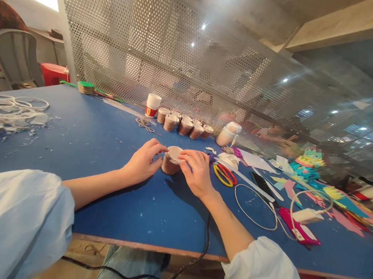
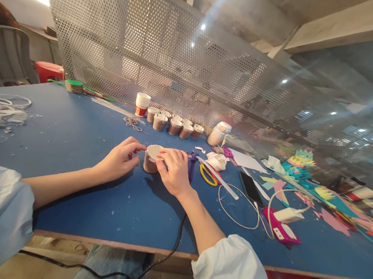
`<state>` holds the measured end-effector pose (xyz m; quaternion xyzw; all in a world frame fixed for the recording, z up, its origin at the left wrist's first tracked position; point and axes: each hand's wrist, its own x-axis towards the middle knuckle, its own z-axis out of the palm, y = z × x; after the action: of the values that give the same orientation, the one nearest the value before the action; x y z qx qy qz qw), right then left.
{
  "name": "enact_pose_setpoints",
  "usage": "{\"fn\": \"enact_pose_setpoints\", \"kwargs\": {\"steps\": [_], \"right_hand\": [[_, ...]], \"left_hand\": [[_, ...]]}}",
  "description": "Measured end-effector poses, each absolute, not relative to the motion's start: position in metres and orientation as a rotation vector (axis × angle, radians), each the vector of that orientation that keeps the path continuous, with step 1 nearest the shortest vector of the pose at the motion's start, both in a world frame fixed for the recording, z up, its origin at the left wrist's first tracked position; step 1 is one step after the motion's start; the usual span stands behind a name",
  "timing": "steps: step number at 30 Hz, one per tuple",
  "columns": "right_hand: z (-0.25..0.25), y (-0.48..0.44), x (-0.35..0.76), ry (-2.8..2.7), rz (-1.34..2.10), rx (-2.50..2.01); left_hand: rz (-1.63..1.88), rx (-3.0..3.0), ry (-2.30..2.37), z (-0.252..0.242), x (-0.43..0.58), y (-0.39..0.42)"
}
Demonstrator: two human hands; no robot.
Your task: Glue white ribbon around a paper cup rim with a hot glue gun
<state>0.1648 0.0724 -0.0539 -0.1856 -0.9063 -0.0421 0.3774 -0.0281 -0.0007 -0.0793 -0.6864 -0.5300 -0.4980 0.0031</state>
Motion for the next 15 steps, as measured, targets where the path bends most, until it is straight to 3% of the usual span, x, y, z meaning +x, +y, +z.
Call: {"fn": "enact_pose_setpoints", "kwargs": {"steps": [15], "right_hand": [[-0.057,0.083,0.177,-2.21,-0.072,-0.345]], "left_hand": [[-1.044,-2.178,-1.406,-0.083,-0.016,-0.008]]}}
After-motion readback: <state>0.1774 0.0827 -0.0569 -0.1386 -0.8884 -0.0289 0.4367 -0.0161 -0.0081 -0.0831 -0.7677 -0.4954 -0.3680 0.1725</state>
